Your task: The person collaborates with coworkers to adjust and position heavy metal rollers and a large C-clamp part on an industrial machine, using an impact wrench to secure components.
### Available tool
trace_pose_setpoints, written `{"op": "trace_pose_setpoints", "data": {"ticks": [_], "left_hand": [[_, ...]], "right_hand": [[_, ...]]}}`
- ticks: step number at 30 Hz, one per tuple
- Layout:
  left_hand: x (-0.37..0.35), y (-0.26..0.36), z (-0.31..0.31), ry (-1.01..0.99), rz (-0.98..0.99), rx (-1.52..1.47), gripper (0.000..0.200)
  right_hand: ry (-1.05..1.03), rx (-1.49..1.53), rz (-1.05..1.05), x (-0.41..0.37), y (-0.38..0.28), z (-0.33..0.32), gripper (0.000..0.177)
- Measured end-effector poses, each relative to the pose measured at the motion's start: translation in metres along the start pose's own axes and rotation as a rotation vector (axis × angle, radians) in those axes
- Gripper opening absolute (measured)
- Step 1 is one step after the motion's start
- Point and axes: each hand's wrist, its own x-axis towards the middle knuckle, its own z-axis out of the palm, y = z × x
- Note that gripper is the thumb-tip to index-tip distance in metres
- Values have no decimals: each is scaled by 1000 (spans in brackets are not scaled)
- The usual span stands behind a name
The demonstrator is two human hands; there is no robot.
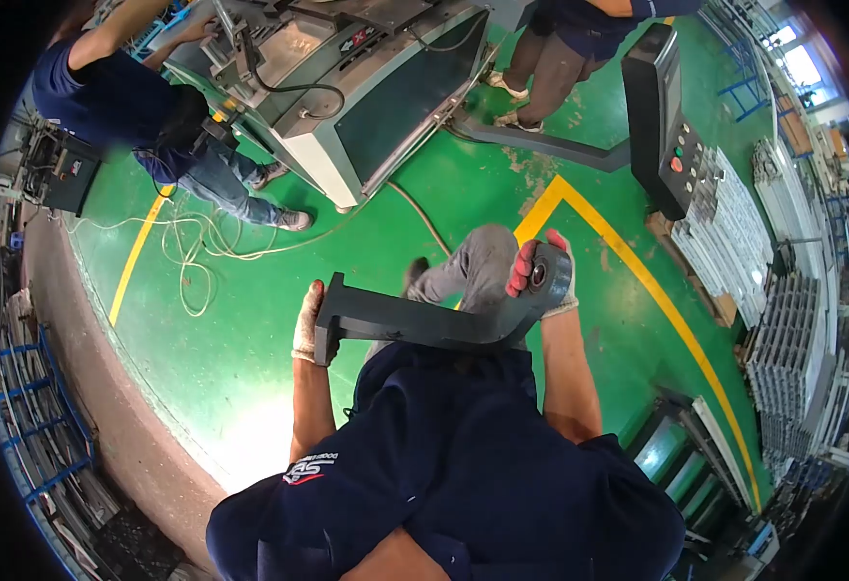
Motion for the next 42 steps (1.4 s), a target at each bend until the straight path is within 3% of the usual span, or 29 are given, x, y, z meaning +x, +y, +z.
{"op": "trace_pose_setpoints", "data": {"ticks": [5, 8, 10, 12, 13, 16, 17, 20, 22, 26, 28, 31, 35, 37, 39, 40, 41, 42], "left_hand": [[11, -42, 9, -99, -86, -75, 47], [36, -74, 2, 36, -192, -104, 53], [60, -108, -13, 24, -283, -286, 73], [60, -124, 15, 127, -284, -515, 92], [73, -155, 4, 63, -239, -601, 110], [114, -242, 4, 37, -36, -879, 118], [136, -285, 1, -110, 79, -880, 121], [206, -413, -7, 199, 228, -873, 116], [248, -470, 8, 308, 94, -1041, 106], [351, -603, 8, 595, -117, -1013, 89], [388, -657, 13, 702, -161, -1043, 77], [427, -729, -3, 733, -219, -993, 83], [470, -787, -15, 805, -286, -964, 91], [491, -801, -7, 845, -263, -884, 98], [504, -838, -16, 786, -363, -953, 103], [506, -853, -17, 756, -422, -988, 106], [515, -856, -15, 850, -572, -933, 117], [522, -855, -12, 818, -587, -926, 120]], "right_hand": [[191, -58, 61, -6, -41, -1, 71], [382, -39, 82, -6, -55, -9, 67], [399, -54, 125, -8, -63, -35, 68], [332, -96, 169, 0, -73, -78, 70], [339, -86, 181, 6, -77, -96, 69], [432, -206, 224, 22, -86, -132, 68], [447, -242, 206, 28, -88, -149, 67], [618, -397, 148, 3, -78, -178, 63], [751, -562, 129, 7, -69, -195, 61], [861, -899, 124, 4, -30, -259, 56], [756, -1213, 172, 3, -15, -301, 54], [626, -1487, 235, -1, -8, -366, 51], [713, -1557, 285, -2, -6, -452, 56], [841, -1380, 282, 3, -4, -486, 47], [779, -1501, 256, -1, -7, -521, 38], [609, -1684, 164, 4, -7, -534, 30], [447, -1861, 46, 8, -8, -546, 23], [411, -1929, 29, 15, -7, -556, 22]]}}
